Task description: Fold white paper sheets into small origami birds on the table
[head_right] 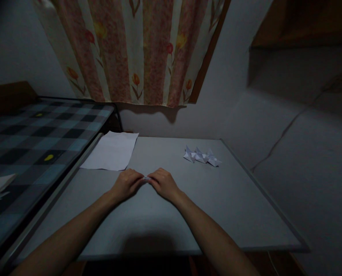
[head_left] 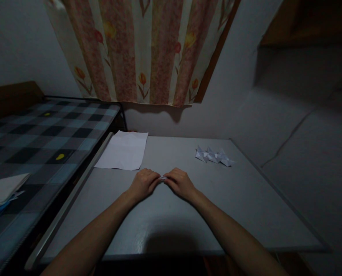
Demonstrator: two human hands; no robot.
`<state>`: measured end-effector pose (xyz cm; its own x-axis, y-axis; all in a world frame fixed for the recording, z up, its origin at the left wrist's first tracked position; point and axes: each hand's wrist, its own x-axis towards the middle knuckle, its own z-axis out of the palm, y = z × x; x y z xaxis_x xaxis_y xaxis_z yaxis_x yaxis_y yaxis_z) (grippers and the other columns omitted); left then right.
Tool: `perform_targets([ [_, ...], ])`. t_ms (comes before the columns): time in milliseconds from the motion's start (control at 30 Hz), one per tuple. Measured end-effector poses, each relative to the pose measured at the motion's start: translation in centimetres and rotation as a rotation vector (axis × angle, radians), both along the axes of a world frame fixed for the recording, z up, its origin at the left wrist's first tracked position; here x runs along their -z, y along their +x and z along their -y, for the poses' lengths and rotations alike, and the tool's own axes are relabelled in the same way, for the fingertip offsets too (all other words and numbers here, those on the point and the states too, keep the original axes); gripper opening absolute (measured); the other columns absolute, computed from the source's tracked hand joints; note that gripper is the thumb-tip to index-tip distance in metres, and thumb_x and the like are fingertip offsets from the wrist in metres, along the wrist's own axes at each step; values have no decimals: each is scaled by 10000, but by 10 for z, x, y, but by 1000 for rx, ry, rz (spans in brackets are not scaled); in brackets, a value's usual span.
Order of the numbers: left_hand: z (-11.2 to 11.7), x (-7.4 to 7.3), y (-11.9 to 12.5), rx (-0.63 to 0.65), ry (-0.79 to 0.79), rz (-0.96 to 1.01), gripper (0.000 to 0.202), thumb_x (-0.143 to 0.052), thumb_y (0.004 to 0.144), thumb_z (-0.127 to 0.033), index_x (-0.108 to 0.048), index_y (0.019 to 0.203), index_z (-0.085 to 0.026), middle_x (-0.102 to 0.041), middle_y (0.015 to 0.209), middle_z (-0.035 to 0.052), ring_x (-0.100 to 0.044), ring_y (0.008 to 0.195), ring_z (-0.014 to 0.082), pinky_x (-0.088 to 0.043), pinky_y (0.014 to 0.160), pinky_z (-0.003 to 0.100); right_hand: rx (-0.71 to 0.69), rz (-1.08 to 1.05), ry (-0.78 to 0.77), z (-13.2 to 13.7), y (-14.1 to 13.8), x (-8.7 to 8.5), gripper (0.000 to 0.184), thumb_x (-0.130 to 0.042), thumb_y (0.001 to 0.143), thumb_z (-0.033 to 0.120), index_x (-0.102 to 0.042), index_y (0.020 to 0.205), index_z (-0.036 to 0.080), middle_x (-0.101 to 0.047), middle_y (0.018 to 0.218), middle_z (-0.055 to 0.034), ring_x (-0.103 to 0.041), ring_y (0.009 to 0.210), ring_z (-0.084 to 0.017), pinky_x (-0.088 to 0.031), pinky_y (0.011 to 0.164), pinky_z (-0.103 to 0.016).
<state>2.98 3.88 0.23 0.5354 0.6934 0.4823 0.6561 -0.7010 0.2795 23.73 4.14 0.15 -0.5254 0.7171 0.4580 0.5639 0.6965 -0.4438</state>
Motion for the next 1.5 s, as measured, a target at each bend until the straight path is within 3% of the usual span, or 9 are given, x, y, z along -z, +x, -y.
perform_targets([
  [200,-1,4,-1,-35,-124,195,199,-532,908,-320,-652,994,-187,-719,903,43,-649,809,164,-474,751,287,34,-53,-76,3,1,-9,175,-561,906,291,-693,884,178,-699,802,-53,-611,767,-161,-453,738,-285],
  [300,-1,5,-1,-29,-147,248,174,-534,906,-295,-652,969,-184,-717,877,29,-654,785,148,-484,732,267,44,-86,-83,3,1,-7,148,-573,897,283,-682,888,183,-696,811,-45,-612,775,-158,-458,738,-283],
  [467,-1,7,0,-16,-91,151,120,-567,879,-255,-664,882,-185,-711,776,21,-647,704,160,-475,682,275,-28,-45,2,4,-2,-2,152,-588,873,259,-630,997,182,-680,873,-73,-593,805,-188,-470,734,-316],
  [600,-1,9,2,19,-100,93,126,-574,879,-278,-676,889,-206,-725,798,15,-656,716,168,-473,691,281,-49,-50,20,5,-6,-3,95,-550,895,251,-613,926,188,-658,839,-68,-576,789,-193,-473,730,-328],
  [800,-1,10,2,2,-143,123,131,-563,883,-264,-685,901,-222,-727,801,6,-660,718,154,-483,709,274,-1,-86,-24,4,-7,-2,93,-530,884,156,-615,887,193,-659,825,-51,-589,787,-182,-473,734,-315],
  [1300,0,7,4,-14,-186,75,126,-547,882,-267,-653,888,-199,-697,795,29,-636,751,184,-466,730,314,41,16,-6,5,-8,-2,78,-532,882,161,-598,852,192,-647,813,-52,-564,776,-190,-447,731,-319],
  [1500,1,4,5,15,-201,265,103,-554,882,-259,-642,901,-210,-703,938,42,-640,873,187,-485,800,334,72,-95,-77,6,-10,-5,75,-538,882,166,-565,820,198,-605,809,-35,-551,788,-181,-434,740,-312],
])
